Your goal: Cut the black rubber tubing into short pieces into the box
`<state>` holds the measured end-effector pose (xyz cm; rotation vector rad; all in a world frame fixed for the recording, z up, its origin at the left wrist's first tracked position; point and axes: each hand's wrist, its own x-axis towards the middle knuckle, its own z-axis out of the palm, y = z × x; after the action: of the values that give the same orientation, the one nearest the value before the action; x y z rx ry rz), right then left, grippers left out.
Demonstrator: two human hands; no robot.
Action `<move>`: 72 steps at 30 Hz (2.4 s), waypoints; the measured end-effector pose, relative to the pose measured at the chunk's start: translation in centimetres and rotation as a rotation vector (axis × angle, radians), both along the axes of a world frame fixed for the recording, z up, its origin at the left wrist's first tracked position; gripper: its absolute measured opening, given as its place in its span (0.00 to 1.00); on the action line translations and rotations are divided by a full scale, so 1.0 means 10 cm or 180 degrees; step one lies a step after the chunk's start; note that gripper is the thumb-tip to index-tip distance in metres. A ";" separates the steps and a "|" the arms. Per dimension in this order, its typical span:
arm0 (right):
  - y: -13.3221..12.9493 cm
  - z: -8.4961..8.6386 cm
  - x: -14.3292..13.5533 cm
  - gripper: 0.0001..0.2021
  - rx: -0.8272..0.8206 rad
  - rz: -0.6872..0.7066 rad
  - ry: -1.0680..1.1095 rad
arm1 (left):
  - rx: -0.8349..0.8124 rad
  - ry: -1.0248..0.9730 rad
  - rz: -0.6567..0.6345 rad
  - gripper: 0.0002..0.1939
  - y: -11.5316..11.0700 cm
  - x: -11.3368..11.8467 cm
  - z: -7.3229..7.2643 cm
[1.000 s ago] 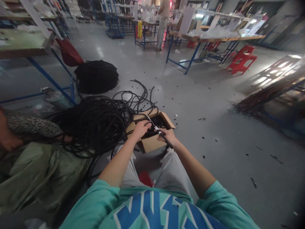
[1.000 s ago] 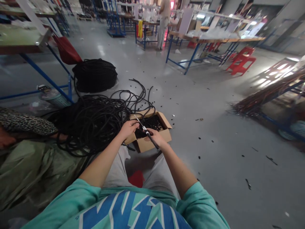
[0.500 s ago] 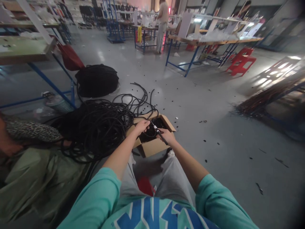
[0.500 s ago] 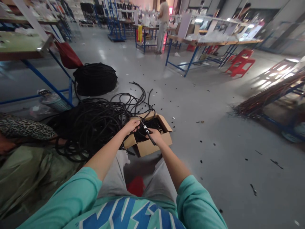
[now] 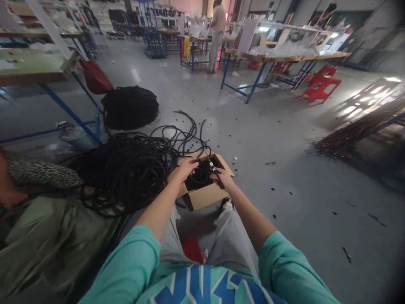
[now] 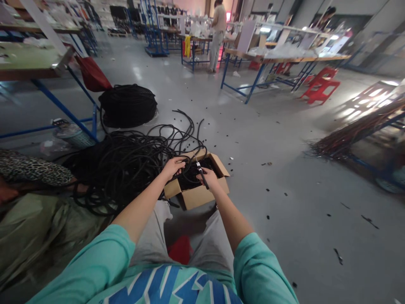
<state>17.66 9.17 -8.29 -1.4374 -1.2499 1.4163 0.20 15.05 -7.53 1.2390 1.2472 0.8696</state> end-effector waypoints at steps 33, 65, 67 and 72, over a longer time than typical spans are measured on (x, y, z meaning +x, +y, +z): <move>-1.01 0.48 -0.02 0.29 0.0414 0.0801 -0.0507 | 0.0614 0.0472 -0.0253 0.08 -1.17 -0.11 0.73; -0.55 0.43 -0.07 0.25 -0.0056 0.0450 0.0039 | 0.0609 0.0463 -0.0392 0.13 -0.53 -0.02 0.37; -0.45 0.36 -0.08 0.23 -0.0081 0.0328 0.0024 | 0.0432 0.0379 -0.0356 0.13 -0.40 0.02 0.31; -0.22 0.10 -0.09 0.20 -0.0049 0.0045 0.0043 | 0.0148 0.0398 -0.0187 0.14 -0.09 0.14 0.13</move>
<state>16.79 6.96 -7.30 -1.4296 -1.2456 1.4458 1.63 14.17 -6.24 1.3780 1.2891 0.7923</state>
